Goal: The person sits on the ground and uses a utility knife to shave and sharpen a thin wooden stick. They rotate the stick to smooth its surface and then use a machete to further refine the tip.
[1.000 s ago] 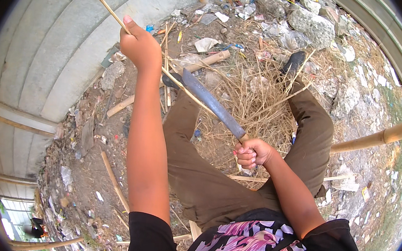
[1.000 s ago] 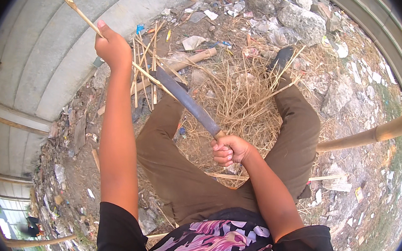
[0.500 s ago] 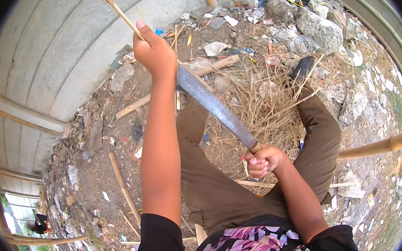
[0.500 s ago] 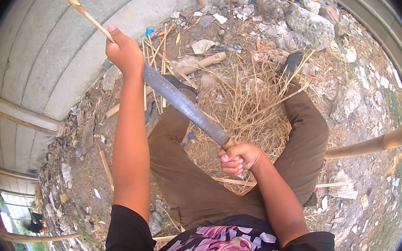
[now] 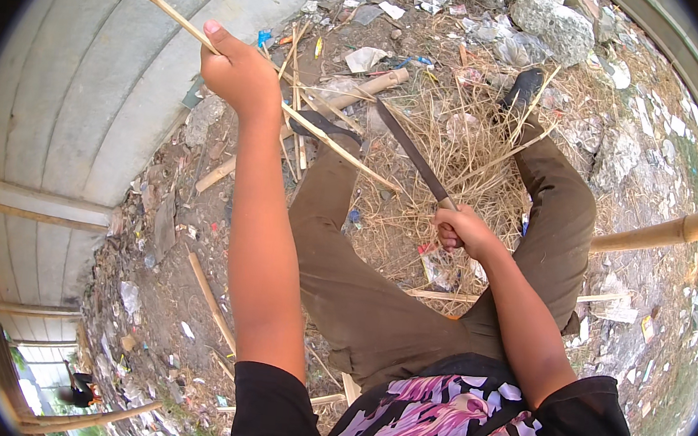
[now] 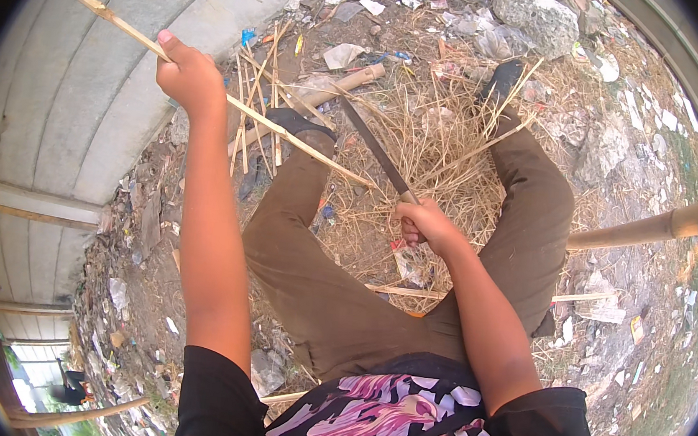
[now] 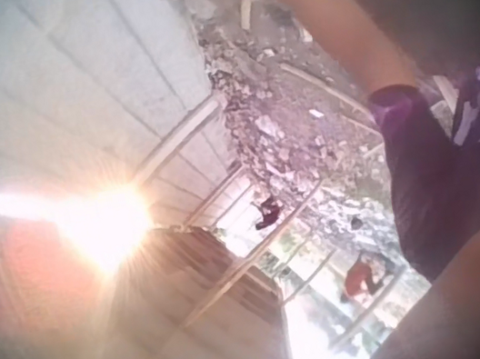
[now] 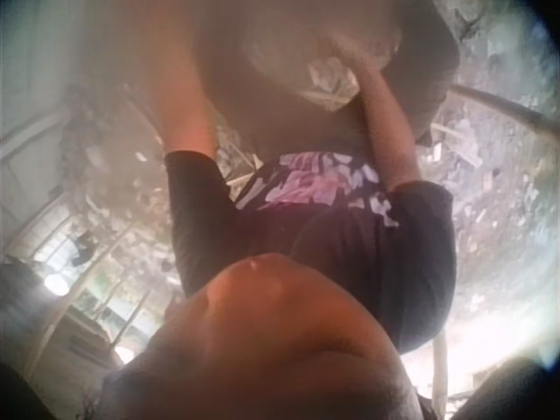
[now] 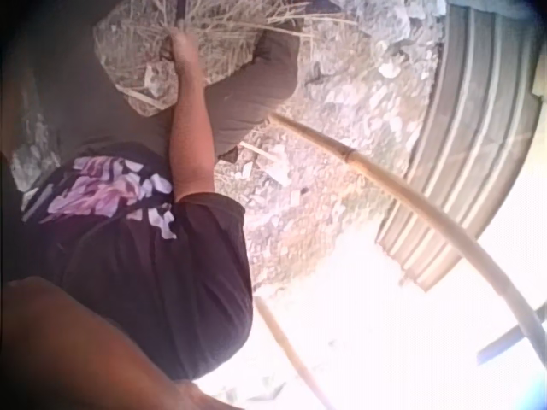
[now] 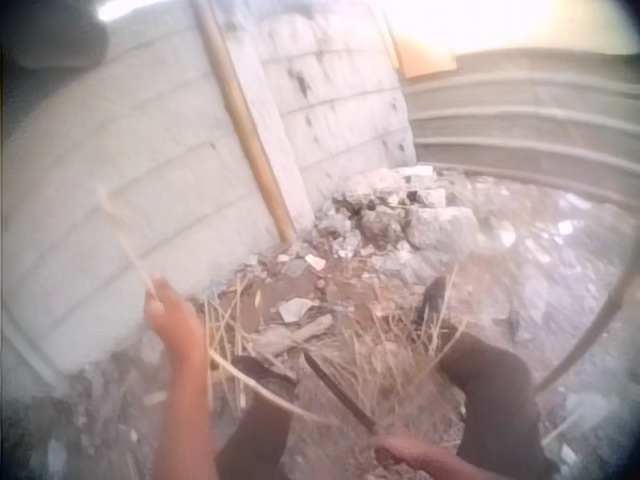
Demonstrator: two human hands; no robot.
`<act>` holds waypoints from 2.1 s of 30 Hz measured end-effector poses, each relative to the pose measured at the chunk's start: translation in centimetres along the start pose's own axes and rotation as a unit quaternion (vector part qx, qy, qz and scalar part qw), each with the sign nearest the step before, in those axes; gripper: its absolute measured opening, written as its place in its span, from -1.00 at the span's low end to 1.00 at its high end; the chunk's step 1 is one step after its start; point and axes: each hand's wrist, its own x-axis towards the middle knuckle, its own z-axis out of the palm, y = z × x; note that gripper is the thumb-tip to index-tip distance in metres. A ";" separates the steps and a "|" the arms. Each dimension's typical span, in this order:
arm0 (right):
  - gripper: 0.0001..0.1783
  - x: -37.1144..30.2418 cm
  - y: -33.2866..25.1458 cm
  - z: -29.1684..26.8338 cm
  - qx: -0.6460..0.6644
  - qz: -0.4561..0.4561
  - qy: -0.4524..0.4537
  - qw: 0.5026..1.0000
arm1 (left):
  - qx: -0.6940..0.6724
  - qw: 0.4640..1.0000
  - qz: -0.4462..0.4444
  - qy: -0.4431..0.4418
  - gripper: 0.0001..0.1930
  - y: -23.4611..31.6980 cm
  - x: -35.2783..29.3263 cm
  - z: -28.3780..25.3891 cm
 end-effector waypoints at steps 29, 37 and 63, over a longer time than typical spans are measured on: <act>-0.58 -15.6 27.6 -15.7 -0.484 0.119 0.395 0.772 | -0.170 0.971 -0.035 0.162 -0.39 6.3 1.2 -40.3; -0.58 -14.3 25.4 -16.6 -0.497 0.060 0.334 0.798 | -0.301 0.935 -0.135 0.131 -0.35 3.9 -2.5 -42.0; -0.63 -14.5 22.7 -21.4 -0.587 0.017 0.430 0.686 | -0.353 0.929 -0.085 0.068 -0.42 4.1 -7.0 -43.0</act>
